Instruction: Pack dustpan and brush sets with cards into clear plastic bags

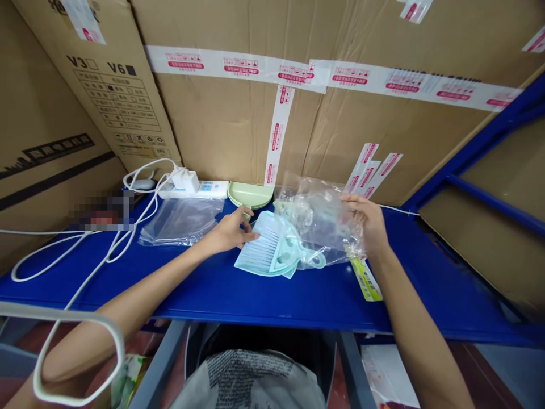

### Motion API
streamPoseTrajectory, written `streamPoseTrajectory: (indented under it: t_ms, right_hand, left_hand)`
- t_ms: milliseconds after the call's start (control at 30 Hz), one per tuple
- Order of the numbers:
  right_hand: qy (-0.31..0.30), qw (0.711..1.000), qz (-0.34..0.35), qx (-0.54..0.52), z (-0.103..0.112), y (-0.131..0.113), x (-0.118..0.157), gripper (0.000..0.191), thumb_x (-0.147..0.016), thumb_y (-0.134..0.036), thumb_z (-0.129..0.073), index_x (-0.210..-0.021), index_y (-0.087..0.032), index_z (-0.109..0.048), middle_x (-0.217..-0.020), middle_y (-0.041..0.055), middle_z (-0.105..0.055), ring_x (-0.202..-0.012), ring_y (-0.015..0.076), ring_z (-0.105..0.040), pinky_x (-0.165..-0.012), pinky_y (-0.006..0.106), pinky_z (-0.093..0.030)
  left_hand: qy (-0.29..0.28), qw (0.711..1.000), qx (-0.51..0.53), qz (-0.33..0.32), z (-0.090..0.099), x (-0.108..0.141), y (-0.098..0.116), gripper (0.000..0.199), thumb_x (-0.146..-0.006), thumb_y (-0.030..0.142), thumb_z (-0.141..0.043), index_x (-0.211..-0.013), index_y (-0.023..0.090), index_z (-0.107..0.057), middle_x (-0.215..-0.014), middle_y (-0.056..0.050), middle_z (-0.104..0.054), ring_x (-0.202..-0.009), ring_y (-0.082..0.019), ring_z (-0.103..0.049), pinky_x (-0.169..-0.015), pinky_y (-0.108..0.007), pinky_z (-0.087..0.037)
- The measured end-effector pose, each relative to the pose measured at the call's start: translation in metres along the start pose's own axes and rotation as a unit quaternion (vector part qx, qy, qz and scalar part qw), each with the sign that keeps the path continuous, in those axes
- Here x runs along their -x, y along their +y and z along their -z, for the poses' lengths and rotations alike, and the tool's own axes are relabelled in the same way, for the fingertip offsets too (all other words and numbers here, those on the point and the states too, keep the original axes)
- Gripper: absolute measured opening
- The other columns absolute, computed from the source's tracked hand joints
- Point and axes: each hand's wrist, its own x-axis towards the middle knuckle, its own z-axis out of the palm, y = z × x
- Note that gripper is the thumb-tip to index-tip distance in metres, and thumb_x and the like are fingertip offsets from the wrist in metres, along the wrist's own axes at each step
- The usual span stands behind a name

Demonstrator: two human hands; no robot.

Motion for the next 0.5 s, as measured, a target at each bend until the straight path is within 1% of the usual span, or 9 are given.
streamPoseTrajectory:
  t_ms: [67,133,200,267,367,400,433,467,500]
  right_hand:
    - [-0.048,0.998,-0.025,-0.007,-0.014,0.002,0.011,0.028,-0.069,-0.030,-0.079,-0.096,-0.022,-0.078,-0.074,0.0018,-0.070,-0.052,0.0177,-0.064,-0.047,0.031,-0.051]
    - [-0.095,0.994,-0.048,-0.016,-0.028,0.004,0.024,0.039,-0.070,-0.029,-0.082,-0.108,-0.023,-0.078,-0.098,0.0046,-0.076,-0.058,0.0171,-0.068,-0.049,0.031,-0.053]
    - [-0.140,0.988,-0.064,-0.029,-0.041,0.006,0.036,0.045,-0.071,-0.030,-0.084,-0.115,-0.025,-0.077,-0.116,0.0063,-0.073,-0.063,0.0167,-0.070,-0.050,0.031,-0.055]
    - [-0.168,0.983,-0.067,-0.038,-0.051,0.009,0.047,0.047,-0.074,-0.031,-0.086,-0.120,-0.027,-0.077,-0.118,0.0058,-0.070,-0.067,0.0155,-0.069,-0.053,0.030,-0.056]
    - [-0.171,0.984,-0.045,-0.037,-0.058,0.013,0.057,0.043,-0.077,-0.032,-0.089,-0.118,-0.027,-0.078,-0.114,0.0039,-0.067,-0.067,0.0120,-0.064,-0.059,0.029,-0.059]
    - [-0.171,0.984,-0.039,-0.037,-0.059,0.014,0.058,0.042,-0.078,-0.034,-0.089,-0.118,-0.027,-0.077,-0.112,0.0036,-0.066,-0.067,0.0120,-0.064,-0.060,0.029,-0.059]
    - [-0.173,0.983,-0.036,-0.041,-0.058,0.015,0.058,0.041,-0.080,-0.037,-0.088,-0.117,-0.027,-0.077,-0.111,0.0036,-0.065,-0.068,0.0129,-0.066,-0.061,0.030,-0.060]
    - [-0.177,0.983,-0.034,-0.047,-0.056,0.017,0.057,0.040,-0.081,-0.040,-0.087,-0.117,-0.027,-0.076,-0.109,0.0037,-0.064,-0.069,0.0145,-0.068,-0.061,0.032,-0.061]
    - [-0.178,0.982,-0.031,-0.051,-0.055,0.018,0.056,0.039,-0.083,-0.043,-0.086,-0.117,-0.027,-0.075,-0.109,0.0039,-0.063,-0.071,0.0161,-0.070,-0.061,0.033,-0.061]
  left_hand:
    - [-0.010,0.999,-0.044,-0.009,-0.002,0.003,0.001,0.054,-0.072,0.035,-0.081,-0.115,0.022,-0.051,-0.074,0.005,-0.066,-0.047,-0.017,-0.064,-0.046,-0.028,-0.050]
    - [-0.027,0.996,-0.086,-0.021,-0.002,0.006,0.001,0.049,-0.073,0.031,-0.078,-0.115,0.023,-0.053,-0.071,0.005,-0.067,-0.051,-0.019,-0.068,-0.048,-0.026,-0.049]
    - [-0.037,0.990,-0.124,-0.054,0.000,0.008,0.000,0.046,-0.074,0.030,-0.076,-0.116,0.022,-0.057,-0.071,0.003,-0.070,-0.058,-0.021,-0.071,-0.052,-0.027,-0.049]
    - [-0.027,0.981,-0.162,-0.104,0.003,0.008,-0.002,0.042,-0.075,0.032,-0.077,-0.113,0.021,-0.062,-0.078,-0.001,-0.074,-0.068,-0.025,-0.074,-0.059,-0.029,-0.050]
    - [-0.004,0.966,-0.207,-0.158,0.008,0.005,-0.003,0.026,-0.079,0.035,-0.074,-0.099,0.021,-0.068,-0.087,-0.007,-0.077,-0.085,-0.030,-0.076,-0.072,-0.033,-0.051]
    - [0.008,0.965,-0.209,-0.161,0.011,0.004,-0.002,0.019,-0.081,0.036,-0.072,-0.093,0.021,-0.068,-0.085,-0.007,-0.077,-0.085,-0.030,-0.075,-0.074,-0.033,-0.050]
    - [0.023,0.968,-0.198,-0.153,0.013,0.002,-0.001,0.018,-0.086,0.039,-0.069,-0.086,0.021,-0.068,-0.082,-0.008,-0.076,-0.082,-0.029,-0.074,-0.074,-0.034,-0.049]
    - [0.042,0.976,-0.166,-0.135,0.015,0.000,0.002,0.025,-0.091,0.044,-0.065,-0.081,0.020,-0.067,-0.078,-0.008,-0.074,-0.077,-0.027,-0.072,-0.073,-0.034,-0.049]
    - [0.057,0.986,-0.110,-0.108,0.017,-0.002,0.005,0.034,-0.095,0.050,-0.061,-0.080,0.020,-0.067,-0.076,-0.008,-0.074,-0.073,-0.026,-0.070,-0.072,-0.034,-0.050]
